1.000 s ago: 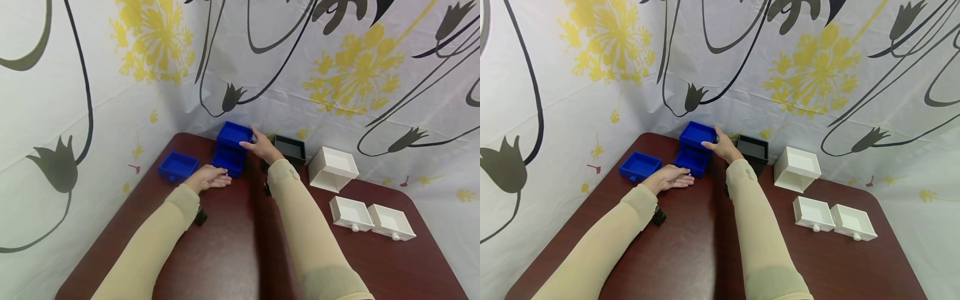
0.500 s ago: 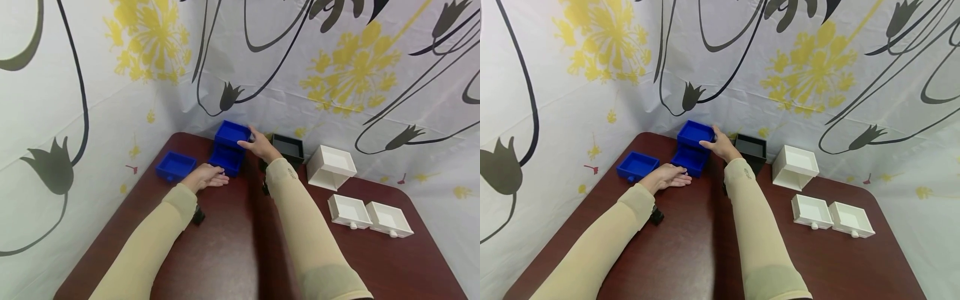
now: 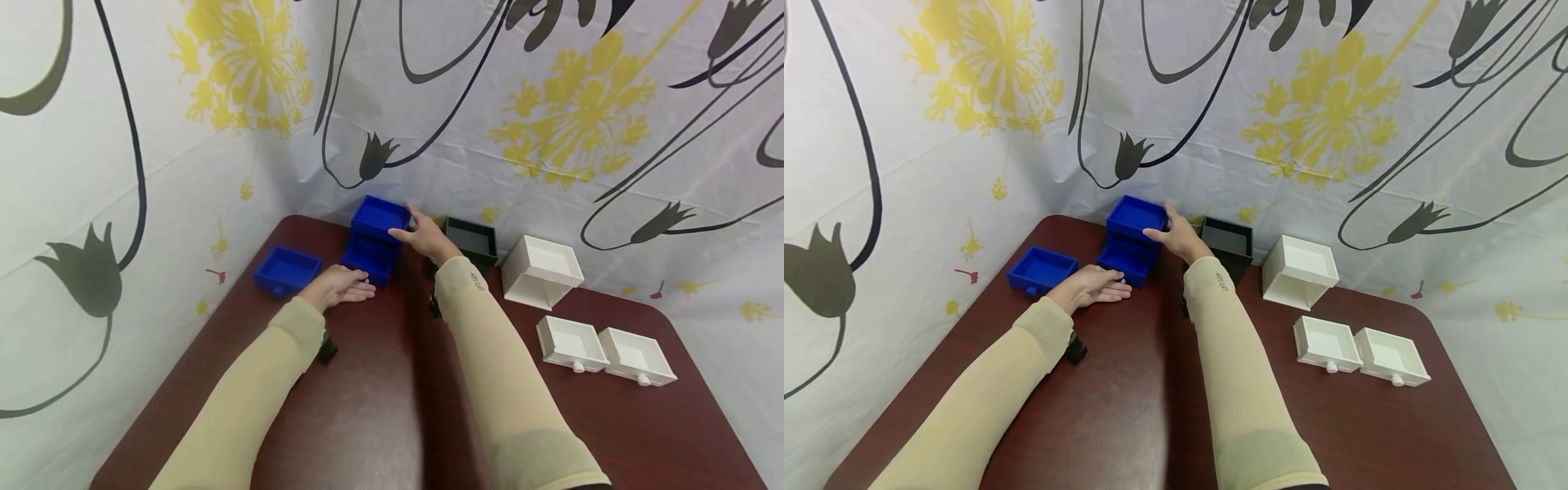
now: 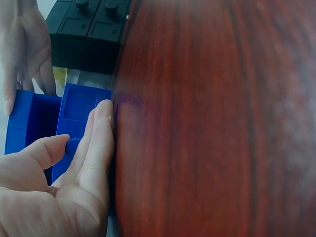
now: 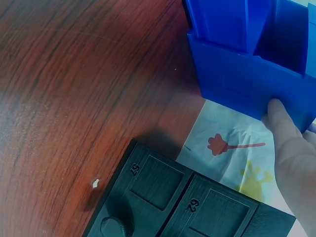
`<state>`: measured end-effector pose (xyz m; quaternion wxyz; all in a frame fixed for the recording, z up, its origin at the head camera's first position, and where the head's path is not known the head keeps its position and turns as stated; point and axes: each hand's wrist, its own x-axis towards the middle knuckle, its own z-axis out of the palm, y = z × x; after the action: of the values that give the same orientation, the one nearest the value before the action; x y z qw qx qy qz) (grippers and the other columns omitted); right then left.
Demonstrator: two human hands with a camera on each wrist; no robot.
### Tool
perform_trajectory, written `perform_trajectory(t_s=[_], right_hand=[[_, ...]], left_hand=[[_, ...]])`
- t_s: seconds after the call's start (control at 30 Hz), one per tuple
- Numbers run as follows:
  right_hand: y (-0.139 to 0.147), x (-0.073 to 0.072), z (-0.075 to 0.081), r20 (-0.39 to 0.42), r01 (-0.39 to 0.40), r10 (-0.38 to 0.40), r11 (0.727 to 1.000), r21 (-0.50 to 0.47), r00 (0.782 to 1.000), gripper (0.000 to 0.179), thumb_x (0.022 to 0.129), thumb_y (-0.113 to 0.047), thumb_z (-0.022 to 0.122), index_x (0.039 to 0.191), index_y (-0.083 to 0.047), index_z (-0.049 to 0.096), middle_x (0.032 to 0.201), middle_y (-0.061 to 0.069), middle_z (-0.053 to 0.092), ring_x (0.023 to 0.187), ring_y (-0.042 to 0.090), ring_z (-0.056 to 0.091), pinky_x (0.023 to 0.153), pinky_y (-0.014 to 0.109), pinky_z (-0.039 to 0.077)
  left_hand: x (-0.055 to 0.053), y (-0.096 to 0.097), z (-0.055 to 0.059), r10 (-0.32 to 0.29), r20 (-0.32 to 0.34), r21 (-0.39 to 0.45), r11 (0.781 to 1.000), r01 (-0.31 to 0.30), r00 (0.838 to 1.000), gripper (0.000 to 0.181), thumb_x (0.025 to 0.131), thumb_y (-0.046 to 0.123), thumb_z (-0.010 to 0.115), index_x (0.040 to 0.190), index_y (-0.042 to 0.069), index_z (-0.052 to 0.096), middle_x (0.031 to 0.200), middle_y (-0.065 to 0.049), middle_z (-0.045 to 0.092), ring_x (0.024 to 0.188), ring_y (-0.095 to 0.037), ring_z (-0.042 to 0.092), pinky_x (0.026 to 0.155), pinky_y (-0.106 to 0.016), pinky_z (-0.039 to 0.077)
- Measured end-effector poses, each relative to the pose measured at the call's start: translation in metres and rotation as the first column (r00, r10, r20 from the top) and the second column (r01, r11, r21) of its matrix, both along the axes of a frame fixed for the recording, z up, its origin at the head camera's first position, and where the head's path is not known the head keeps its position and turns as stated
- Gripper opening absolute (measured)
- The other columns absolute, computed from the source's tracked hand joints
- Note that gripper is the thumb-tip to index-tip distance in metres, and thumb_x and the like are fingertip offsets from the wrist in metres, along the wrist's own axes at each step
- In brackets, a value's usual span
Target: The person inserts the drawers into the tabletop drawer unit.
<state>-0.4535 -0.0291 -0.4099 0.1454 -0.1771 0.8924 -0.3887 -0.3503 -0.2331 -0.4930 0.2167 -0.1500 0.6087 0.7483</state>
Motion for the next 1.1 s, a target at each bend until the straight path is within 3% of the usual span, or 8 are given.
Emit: perform_trajectory(t_s=[0.43, 0.77, 1.1], right_hand=[[0.0015, -0.0003, -0.0023, -0.012, 0.006, -0.006, 1.000, 0.007, 1.000, 0.095, 0.093, -0.051, 0.069, 0.165, -0.026, 0.013, 0.170, 0.006, 0.013, 0.154, 0.031, 0.018, 0.120, 0.051, 0.025], [-0.0007, 0.0006, -0.0010, -0.007, 0.001, -0.001, 1.000, 0.009, 1.000, 0.095, 0.094, -0.051, 0.069, 0.165, -0.025, 0.011, 0.170, 0.003, 0.010, 0.155, 0.028, 0.012, 0.122, 0.049, 0.021], [0.0006, 0.0009, -0.0018, 0.006, 0.020, -0.020, 1.000, -0.003, 1.000, 0.098, 0.092, -0.052, 0.070, 0.165, -0.025, 0.011, 0.170, 0.004, 0.012, 0.153, 0.030, 0.022, 0.119, 0.049, 0.029]], left_hand=[[-0.0022, 0.0006, 0.0022, 0.013, 0.012, 0.009, 1.000, -0.013, 1.000, 0.042, 0.106, 0.015, 0.054, 0.141, -0.008, 0.049, 0.127, -0.027, 0.065, 0.115, -0.033, 0.067, 0.093, -0.038, 0.056], [-0.0049, 0.0003, 0.0044, 0.016, 0.002, -0.007, 1.000, -0.016, 1.000, 0.039, 0.106, 0.015, 0.055, 0.137, -0.008, 0.052, 0.126, -0.026, 0.066, 0.105, -0.028, 0.072, 0.081, -0.031, 0.059], [-0.0049, 0.0017, 0.0040, 0.017, -0.002, -0.009, 1.000, -0.017, 1.000, 0.042, 0.106, 0.016, 0.055, 0.140, -0.008, 0.050, 0.127, -0.026, 0.066, 0.114, -0.031, 0.068, 0.088, -0.034, 0.058]])
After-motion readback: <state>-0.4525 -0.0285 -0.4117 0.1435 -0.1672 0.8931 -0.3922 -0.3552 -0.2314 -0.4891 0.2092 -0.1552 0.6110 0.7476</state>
